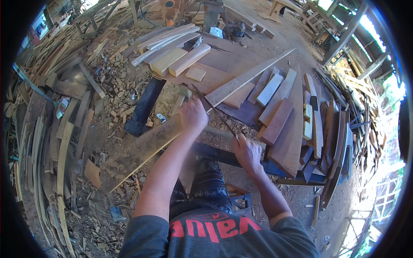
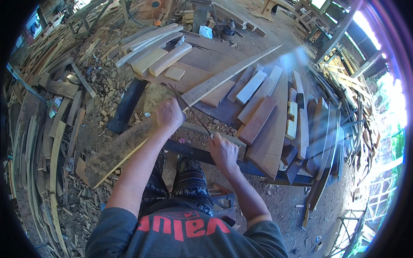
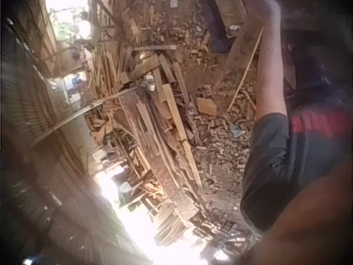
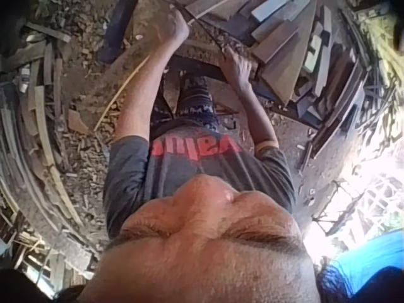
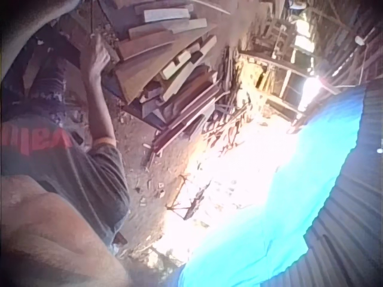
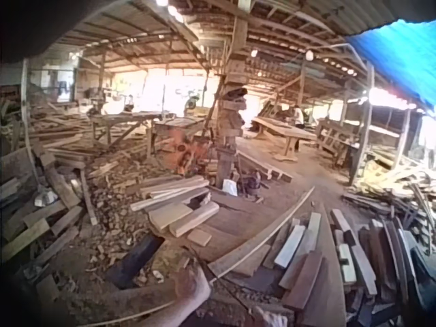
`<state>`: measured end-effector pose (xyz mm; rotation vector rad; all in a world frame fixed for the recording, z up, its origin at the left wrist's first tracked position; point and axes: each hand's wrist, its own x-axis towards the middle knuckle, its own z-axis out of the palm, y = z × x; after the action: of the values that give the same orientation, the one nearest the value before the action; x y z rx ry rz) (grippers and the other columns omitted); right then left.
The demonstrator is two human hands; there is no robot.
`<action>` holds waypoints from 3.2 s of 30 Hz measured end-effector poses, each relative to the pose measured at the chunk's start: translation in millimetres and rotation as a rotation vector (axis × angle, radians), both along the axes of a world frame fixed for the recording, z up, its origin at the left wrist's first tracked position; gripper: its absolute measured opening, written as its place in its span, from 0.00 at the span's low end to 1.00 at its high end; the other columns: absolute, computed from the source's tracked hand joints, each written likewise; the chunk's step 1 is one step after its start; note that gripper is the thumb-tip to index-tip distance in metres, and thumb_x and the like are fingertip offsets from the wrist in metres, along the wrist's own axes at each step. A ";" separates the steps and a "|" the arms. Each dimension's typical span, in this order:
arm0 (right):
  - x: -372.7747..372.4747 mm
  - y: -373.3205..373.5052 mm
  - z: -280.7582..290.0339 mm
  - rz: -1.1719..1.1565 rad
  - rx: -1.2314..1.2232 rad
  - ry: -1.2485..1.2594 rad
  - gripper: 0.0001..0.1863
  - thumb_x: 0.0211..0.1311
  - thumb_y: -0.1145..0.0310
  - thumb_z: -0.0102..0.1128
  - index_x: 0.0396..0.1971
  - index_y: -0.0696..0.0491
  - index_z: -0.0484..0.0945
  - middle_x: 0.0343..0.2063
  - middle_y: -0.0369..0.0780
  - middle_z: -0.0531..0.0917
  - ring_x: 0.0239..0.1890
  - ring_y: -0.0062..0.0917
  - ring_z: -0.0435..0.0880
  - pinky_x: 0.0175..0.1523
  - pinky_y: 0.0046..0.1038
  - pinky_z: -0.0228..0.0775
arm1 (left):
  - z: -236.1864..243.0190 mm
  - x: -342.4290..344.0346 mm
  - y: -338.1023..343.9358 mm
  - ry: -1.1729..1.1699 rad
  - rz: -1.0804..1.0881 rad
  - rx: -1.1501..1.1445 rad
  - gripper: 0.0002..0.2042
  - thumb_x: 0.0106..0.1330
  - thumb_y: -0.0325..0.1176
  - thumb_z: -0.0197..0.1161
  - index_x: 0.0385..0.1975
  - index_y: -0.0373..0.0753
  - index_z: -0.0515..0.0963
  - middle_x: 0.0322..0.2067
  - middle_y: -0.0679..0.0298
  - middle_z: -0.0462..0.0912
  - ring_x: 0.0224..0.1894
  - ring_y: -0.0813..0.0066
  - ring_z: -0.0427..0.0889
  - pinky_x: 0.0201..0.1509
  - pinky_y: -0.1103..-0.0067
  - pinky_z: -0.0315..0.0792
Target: The person holds a wooden board on a workbench and cuts it with a wire saw.
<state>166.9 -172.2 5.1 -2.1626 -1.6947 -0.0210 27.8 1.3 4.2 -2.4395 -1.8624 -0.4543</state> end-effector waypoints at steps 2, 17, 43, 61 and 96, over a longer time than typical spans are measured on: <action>3.0 -8.4 -0.8 -0.028 -0.022 -0.008 0.15 0.67 0.56 0.53 0.27 0.51 0.74 0.18 0.45 0.81 0.22 0.41 0.83 0.29 0.44 0.74 | 4.3 2.8 1.2 -0.002 0.002 -0.012 0.11 0.55 0.33 0.61 0.37 0.39 0.75 0.34 0.61 0.83 0.39 0.64 0.83 0.44 0.63 0.72; 1.7 -9.7 -2.4 0.013 -0.032 -0.002 0.14 0.66 0.56 0.53 0.27 0.51 0.74 0.17 0.45 0.81 0.22 0.43 0.83 0.29 0.45 0.74 | 1.6 -2.2 1.7 -0.034 0.013 -0.009 0.19 0.49 0.37 0.70 0.40 0.37 0.75 0.34 0.57 0.83 0.39 0.58 0.84 0.43 0.64 0.75; -11.3 60.1 2.2 0.031 0.072 0.010 0.15 0.66 0.55 0.52 0.26 0.50 0.73 0.18 0.45 0.82 0.23 0.42 0.84 0.29 0.45 0.73 | -3.6 7.2 3.0 -0.010 -0.015 -0.076 0.10 0.57 0.32 0.60 0.39 0.40 0.76 0.35 0.61 0.83 0.42 0.64 0.83 0.44 0.62 0.74; -5.4 39.0 7.3 0.030 -0.016 -0.004 0.14 0.67 0.56 0.52 0.27 0.51 0.74 0.19 0.45 0.82 0.23 0.42 0.83 0.29 0.44 0.74 | -1.9 5.2 1.1 -0.030 -0.013 -0.047 0.10 0.56 0.31 0.59 0.37 0.39 0.77 0.33 0.61 0.83 0.40 0.63 0.83 0.45 0.61 0.73; 7.4 4.6 5.1 0.024 -0.013 0.005 0.13 0.66 0.57 0.53 0.27 0.50 0.73 0.17 0.46 0.81 0.23 0.43 0.83 0.29 0.45 0.73 | 3.4 2.2 0.2 -0.014 -0.030 -0.059 0.10 0.56 0.31 0.60 0.38 0.39 0.77 0.36 0.59 0.82 0.40 0.62 0.83 0.44 0.63 0.74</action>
<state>174.3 -167.6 10.2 -2.1504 -1.7223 0.0016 30.0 1.5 7.6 -2.5111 -1.8734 -0.4250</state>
